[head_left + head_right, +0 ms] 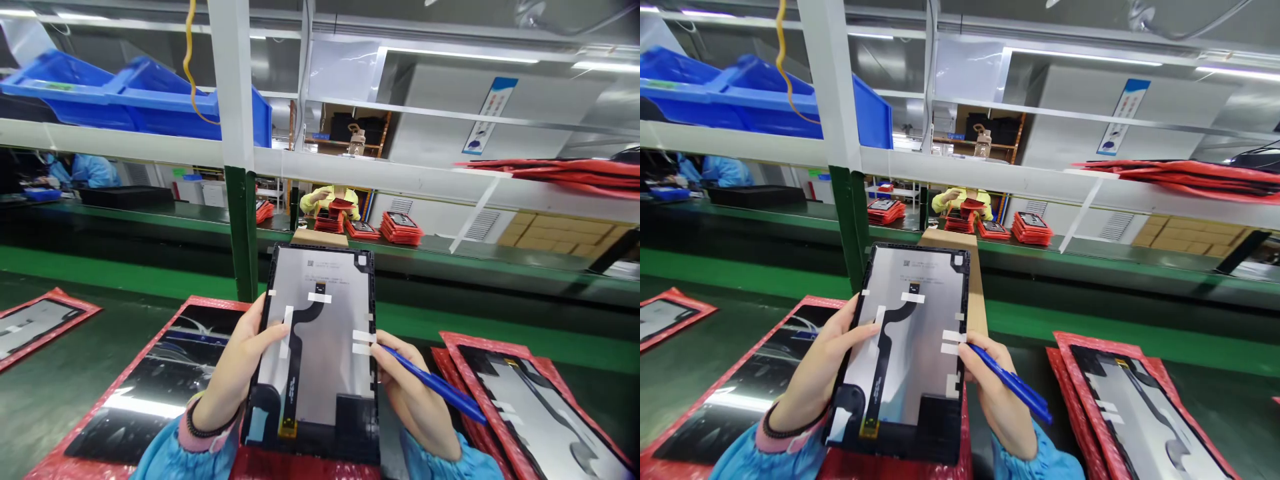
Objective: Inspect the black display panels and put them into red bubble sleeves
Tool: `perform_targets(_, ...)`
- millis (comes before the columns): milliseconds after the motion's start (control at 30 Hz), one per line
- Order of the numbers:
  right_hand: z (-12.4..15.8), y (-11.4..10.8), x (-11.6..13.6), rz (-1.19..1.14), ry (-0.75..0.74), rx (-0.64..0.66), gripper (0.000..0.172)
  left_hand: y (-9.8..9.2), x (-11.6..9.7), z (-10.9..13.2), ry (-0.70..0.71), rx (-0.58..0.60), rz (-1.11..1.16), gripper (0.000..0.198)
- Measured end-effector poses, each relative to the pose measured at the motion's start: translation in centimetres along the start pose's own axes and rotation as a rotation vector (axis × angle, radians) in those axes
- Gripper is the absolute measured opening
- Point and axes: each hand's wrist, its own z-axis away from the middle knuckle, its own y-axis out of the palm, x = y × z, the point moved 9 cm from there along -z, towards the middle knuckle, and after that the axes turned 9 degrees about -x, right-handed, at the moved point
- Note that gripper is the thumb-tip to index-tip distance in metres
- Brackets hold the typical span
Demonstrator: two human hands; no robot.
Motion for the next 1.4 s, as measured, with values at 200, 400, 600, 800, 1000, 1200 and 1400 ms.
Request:
perform_targets(200,-0.3,1.0,-0.7,-0.121,0.122,0.040,0.029,-0.6,0.2,-0.9,-0.011,0.012,0.020,0.055)
perform_targets(400,-0.4,1.2,-0.3,-0.005,-0.002,0.064,0.028,-0.5,0.2,-0.7,0.015,0.021,-0.049,0.057)
perform_targets(600,-0.6,1.5,0.5,0.358,-0.207,0.062,0.025,-0.1,0.1,-0.2,0.083,0.020,-0.168,0.064)
perform_targets(800,-1.6,1.2,-0.6,0.370,-0.172,0.063,0.025,0.4,-1.0,0.5,0.170,0.012,-0.262,0.047)
perform_targets(1000,-1.1,1.6,0.0,-0.127,-0.027,0.118,0.045,-0.8,-3.7,1.2,0.575,-0.051,-0.476,0.032)
perform_targets(1200,1.5,2.0,-2.5,-0.302,0.293,0.210,0.061,3.4,-3.4,4.0,1.052,0.411,-0.823,0.048)
perform_targets(1400,2.1,-0.2,-4.0,-0.306,0.352,0.047,0.048,4.9,-3.3,4.6,0.992,0.513,-0.791,0.051)
